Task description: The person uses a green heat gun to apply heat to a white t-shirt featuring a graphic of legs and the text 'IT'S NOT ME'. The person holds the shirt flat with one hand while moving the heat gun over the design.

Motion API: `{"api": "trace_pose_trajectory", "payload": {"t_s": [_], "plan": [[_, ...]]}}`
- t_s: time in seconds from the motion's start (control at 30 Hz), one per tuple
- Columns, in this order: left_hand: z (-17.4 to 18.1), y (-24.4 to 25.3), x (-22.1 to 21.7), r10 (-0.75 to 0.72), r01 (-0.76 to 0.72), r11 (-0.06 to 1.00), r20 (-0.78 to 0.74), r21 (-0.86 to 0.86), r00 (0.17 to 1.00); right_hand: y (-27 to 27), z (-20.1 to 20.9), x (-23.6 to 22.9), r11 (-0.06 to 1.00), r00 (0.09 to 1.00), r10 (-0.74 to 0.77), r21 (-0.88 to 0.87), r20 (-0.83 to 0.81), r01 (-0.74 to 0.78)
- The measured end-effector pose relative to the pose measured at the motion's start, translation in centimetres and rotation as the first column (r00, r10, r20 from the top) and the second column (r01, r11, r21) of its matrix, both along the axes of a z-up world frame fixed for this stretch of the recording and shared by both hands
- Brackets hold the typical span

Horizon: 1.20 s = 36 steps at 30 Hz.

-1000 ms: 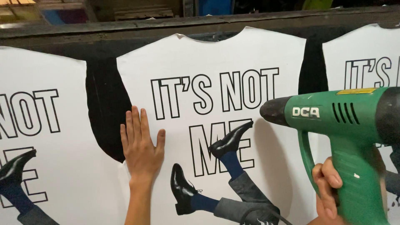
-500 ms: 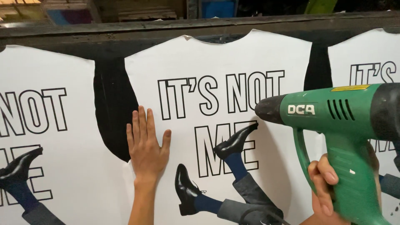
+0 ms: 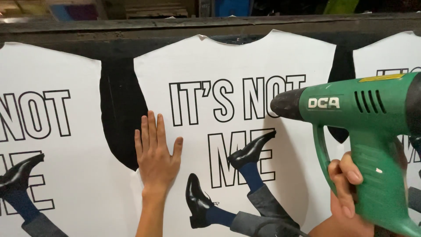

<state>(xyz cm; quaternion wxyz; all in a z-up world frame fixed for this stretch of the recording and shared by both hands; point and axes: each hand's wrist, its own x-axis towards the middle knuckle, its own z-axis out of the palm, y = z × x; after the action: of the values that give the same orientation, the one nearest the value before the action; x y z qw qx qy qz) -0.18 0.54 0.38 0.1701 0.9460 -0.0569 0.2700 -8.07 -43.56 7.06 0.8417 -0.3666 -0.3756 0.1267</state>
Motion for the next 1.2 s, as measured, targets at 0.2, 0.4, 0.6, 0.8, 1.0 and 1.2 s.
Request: {"api": "trace_pose_trajectory", "payload": {"t_s": [0.2, 0.4, 0.6, 0.8, 1.0, 1.2], "plan": [[0.2, -0.1, 0.0, 0.003, -0.003, 1.000, 0.004, 0.005, 1.000, 2.0, 0.5, -0.2, 0.961, 0.965, -0.252, 0.098, -0.070, 0.258], [0.1, 0.0, -0.1, 0.001, -0.001, 1.000, 0.000, 0.009, 1.000, 5.6, -0.3, -0.9, 0.735, 0.738, -0.672, 0.073, -0.057, 0.675], [0.0, 0.0, 0.0, -0.003, 0.003, 1.000, 0.010, 0.012, 1.000, 6.0, -0.5, 0.3, 0.667, 0.672, -0.735, 0.084, -0.094, 0.741], [0.3, -0.1, -0.1, -0.011, 0.011, 1.000, 0.007, -0.003, 1.000, 4.9, -0.2, 1.3, 0.690, 0.689, -0.724, 0.017, 0.027, 0.724], [0.6, -0.2, -0.2, -0.014, 0.014, 1.000, 0.007, 0.000, 1.000, 6.2, 0.6, 1.2, 0.602, 0.604, -0.795, 0.056, -0.044, 0.796], [0.3, -0.1, -0.1, -0.007, 0.006, 1.000, -0.038, -0.007, 0.999, 3.6, -0.8, 0.6, 0.562, 0.564, -0.822, -0.046, 0.076, 0.826]]}}
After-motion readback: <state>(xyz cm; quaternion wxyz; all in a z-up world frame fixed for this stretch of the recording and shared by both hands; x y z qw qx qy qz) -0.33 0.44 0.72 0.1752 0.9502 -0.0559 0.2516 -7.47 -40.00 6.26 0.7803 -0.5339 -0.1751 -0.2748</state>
